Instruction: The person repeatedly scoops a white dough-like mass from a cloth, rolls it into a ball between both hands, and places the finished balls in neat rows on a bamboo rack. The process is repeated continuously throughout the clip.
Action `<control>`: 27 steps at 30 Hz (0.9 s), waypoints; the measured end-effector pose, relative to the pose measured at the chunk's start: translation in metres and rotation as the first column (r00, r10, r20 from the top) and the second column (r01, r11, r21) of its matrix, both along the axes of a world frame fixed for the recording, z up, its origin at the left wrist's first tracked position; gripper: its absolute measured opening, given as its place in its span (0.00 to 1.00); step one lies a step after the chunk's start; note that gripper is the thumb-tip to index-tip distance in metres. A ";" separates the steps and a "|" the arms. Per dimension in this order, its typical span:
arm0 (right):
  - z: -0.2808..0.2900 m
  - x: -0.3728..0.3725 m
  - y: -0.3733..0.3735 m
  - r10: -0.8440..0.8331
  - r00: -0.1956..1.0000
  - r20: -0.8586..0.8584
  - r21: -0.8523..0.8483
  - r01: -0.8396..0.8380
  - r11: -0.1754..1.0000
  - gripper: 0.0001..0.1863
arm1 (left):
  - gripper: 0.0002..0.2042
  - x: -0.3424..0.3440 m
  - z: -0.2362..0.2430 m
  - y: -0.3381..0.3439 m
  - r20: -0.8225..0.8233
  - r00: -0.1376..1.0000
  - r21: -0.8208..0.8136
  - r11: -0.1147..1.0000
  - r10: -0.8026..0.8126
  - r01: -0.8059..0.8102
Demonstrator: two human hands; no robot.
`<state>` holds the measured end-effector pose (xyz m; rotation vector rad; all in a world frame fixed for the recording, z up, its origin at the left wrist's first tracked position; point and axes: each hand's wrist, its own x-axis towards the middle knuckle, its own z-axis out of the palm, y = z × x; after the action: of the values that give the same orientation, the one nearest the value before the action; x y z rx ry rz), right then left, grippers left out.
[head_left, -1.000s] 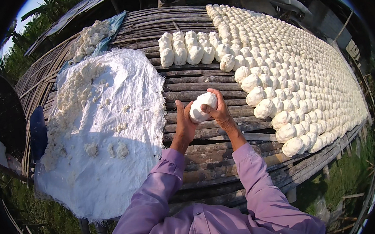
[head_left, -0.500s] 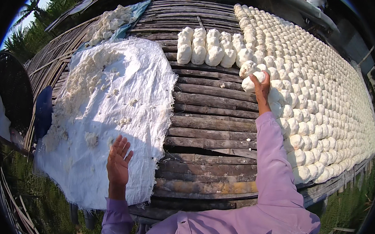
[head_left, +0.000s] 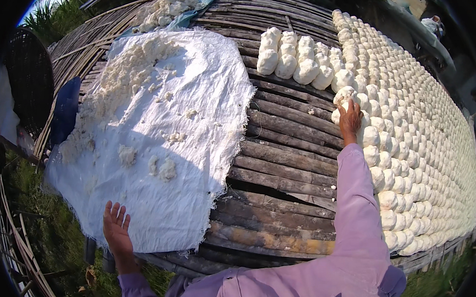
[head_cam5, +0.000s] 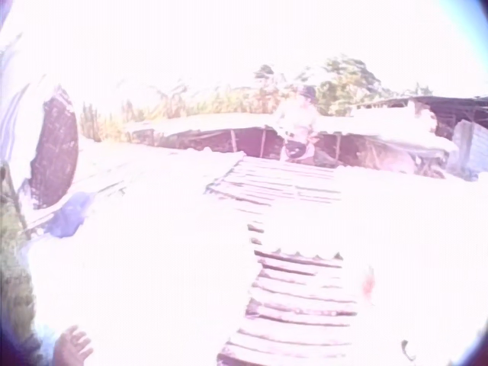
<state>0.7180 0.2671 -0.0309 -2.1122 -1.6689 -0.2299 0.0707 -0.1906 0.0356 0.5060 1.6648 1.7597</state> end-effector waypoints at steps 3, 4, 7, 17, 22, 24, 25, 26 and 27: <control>0.007 0.011 0.011 0.032 0.998 0.050 -0.170 -0.023 0.985 0.34 | 0.36 -0.001 0.008 0.003 -0.024 1.000 0.013 1.000 -0.015 0.016; 0.015 0.011 0.013 0.064 0.990 0.124 -0.173 -0.042 0.984 0.35 | 0.36 -0.003 0.010 0.003 -0.043 0.999 0.011 1.000 -0.025 0.026; 0.039 -0.023 0.010 0.022 0.994 0.107 -0.069 -0.015 0.998 0.37 | 0.33 -0.016 0.014 0.006 -0.177 0.983 0.026 0.998 -0.050 0.055; 0.004 -0.347 -0.110 0.485 0.786 -0.384 -0.204 -0.585 0.785 0.38 | 0.37 -0.097 -0.004 0.014 -0.740 0.339 -0.537 0.814 -0.581 0.220; -0.017 -0.413 -0.141 0.360 0.906 -0.224 -0.271 -0.413 0.870 0.42 | 0.53 -0.082 -0.021 -0.034 -0.577 -0.165 -0.766 0.460 -0.800 0.450; -0.015 -0.419 -0.128 0.371 0.850 -0.373 -0.133 -0.445 0.885 0.42 | 0.53 -0.082 -0.030 -0.045 -0.588 -0.238 -0.781 0.466 -0.773 0.416; -0.011 -0.420 -0.118 0.332 0.830 -0.447 -0.103 -0.417 0.903 0.42 | 0.53 -0.084 -0.034 -0.048 -0.604 -0.286 -0.784 0.492 -0.744 0.378; -0.006 -0.421 -0.109 0.321 0.788 -0.526 -0.053 -0.407 0.912 0.42 | 0.49 -0.085 -0.038 -0.051 -0.651 -0.239 -0.735 0.520 -0.720 0.435; 0.004 -0.421 -0.096 0.226 0.662 -0.715 -0.131 -0.445 0.886 0.42 | 0.46 -0.088 -0.042 -0.051 -0.619 -0.264 -0.751 0.460 -0.739 0.474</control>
<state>0.2970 0.1714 -0.0265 -1.6740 -1.6224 0.8825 -0.0173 -0.2421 -0.0060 2.3131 1.5751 0.1347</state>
